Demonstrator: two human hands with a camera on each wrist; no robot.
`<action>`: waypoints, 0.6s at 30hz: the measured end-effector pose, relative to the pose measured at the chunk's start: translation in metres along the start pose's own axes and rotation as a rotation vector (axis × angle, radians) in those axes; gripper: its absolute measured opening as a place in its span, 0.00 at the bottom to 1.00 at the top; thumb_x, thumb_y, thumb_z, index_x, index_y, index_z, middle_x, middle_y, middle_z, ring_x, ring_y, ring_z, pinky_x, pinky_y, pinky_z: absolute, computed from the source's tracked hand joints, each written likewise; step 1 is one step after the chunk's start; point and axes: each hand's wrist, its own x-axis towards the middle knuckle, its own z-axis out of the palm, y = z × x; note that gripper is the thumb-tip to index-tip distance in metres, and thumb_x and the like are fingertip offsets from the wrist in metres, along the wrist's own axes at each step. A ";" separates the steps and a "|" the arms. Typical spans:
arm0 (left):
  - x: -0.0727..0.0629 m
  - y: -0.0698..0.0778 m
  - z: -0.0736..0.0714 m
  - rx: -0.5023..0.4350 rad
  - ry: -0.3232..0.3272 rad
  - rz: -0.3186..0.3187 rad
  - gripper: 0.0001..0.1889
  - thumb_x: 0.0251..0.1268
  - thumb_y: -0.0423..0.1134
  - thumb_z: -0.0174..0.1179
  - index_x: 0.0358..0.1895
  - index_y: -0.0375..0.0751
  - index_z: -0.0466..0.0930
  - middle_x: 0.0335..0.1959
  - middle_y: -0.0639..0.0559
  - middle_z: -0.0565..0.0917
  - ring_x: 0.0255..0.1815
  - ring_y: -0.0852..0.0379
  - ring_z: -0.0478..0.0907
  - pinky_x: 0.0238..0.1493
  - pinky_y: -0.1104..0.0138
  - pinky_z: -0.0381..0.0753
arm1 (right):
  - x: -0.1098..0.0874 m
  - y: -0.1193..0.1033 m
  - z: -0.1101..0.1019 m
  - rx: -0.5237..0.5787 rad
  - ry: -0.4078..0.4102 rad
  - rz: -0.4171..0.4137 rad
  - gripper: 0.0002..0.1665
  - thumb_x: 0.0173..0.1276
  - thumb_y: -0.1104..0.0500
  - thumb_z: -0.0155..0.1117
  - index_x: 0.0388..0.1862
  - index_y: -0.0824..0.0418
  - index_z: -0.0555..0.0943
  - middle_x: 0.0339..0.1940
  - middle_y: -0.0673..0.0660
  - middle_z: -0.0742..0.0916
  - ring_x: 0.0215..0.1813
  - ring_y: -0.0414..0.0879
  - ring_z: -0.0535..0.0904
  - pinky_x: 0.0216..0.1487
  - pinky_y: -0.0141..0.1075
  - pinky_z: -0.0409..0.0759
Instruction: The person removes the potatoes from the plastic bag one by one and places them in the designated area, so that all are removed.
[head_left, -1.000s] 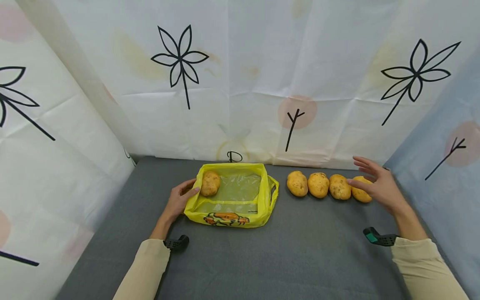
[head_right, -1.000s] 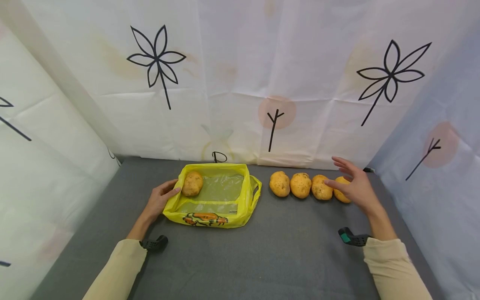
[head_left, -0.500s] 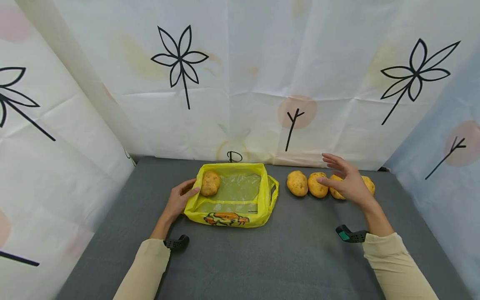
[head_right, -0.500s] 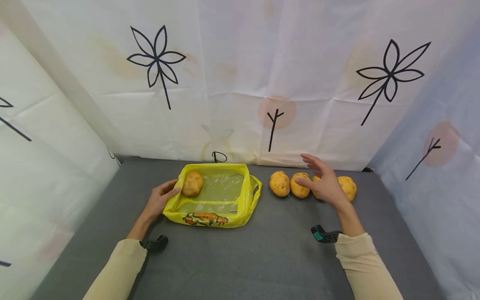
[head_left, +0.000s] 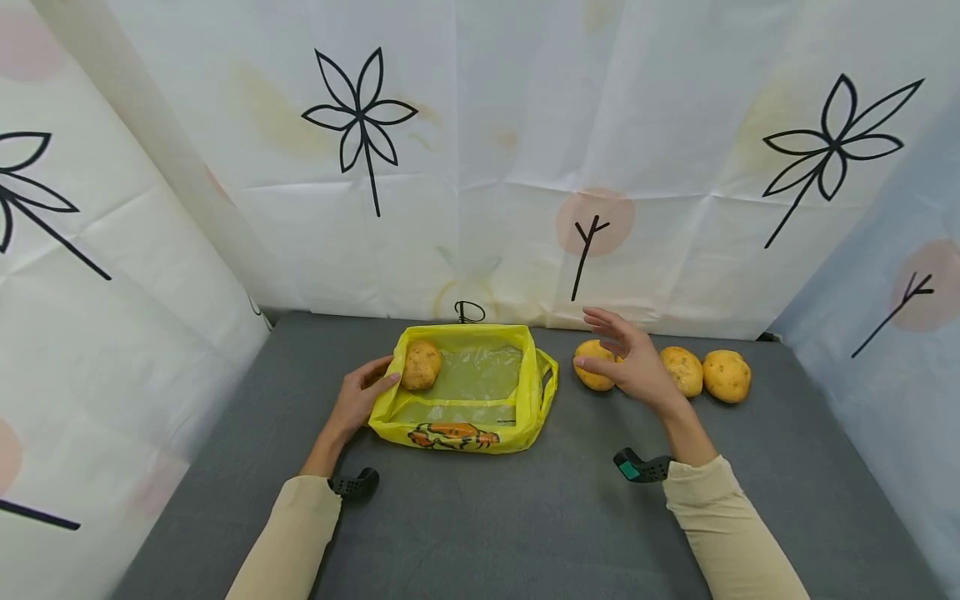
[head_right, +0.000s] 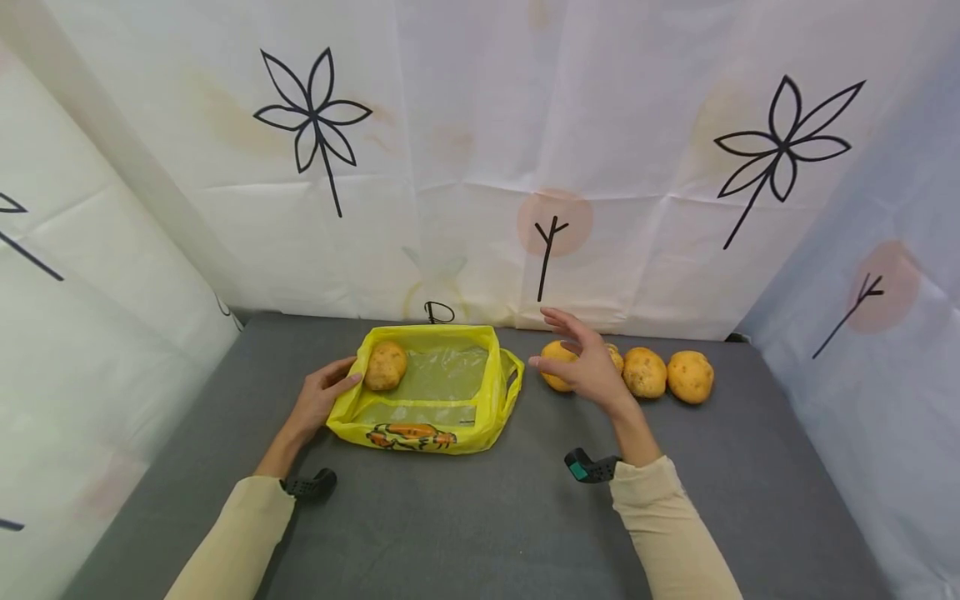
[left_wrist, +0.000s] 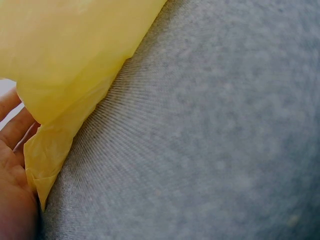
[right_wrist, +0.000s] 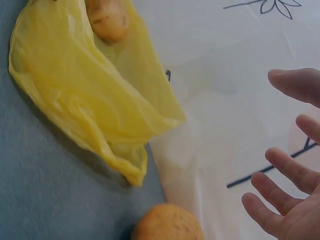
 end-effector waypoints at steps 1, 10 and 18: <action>0.000 0.000 0.000 -0.002 -0.001 -0.001 0.27 0.78 0.40 0.58 0.73 0.30 0.68 0.69 0.32 0.72 0.64 0.39 0.72 0.49 0.74 0.76 | 0.001 -0.001 0.004 0.008 -0.008 0.002 0.43 0.67 0.65 0.72 0.79 0.58 0.66 0.76 0.63 0.70 0.76 0.63 0.62 0.72 0.63 0.59; 0.001 0.000 0.000 -0.008 -0.005 -0.003 0.27 0.78 0.40 0.57 0.73 0.29 0.68 0.69 0.32 0.72 0.65 0.39 0.72 0.50 0.75 0.75 | 0.011 -0.006 0.038 0.061 -0.047 0.003 0.44 0.65 0.65 0.74 0.78 0.60 0.66 0.75 0.64 0.71 0.75 0.63 0.63 0.72 0.61 0.60; 0.000 -0.001 0.000 -0.007 -0.007 0.005 0.27 0.78 0.40 0.58 0.73 0.29 0.68 0.69 0.32 0.72 0.66 0.39 0.71 0.50 0.75 0.74 | 0.019 -0.013 0.060 0.121 -0.084 -0.028 0.44 0.66 0.66 0.73 0.78 0.58 0.66 0.78 0.61 0.68 0.76 0.65 0.61 0.73 0.61 0.58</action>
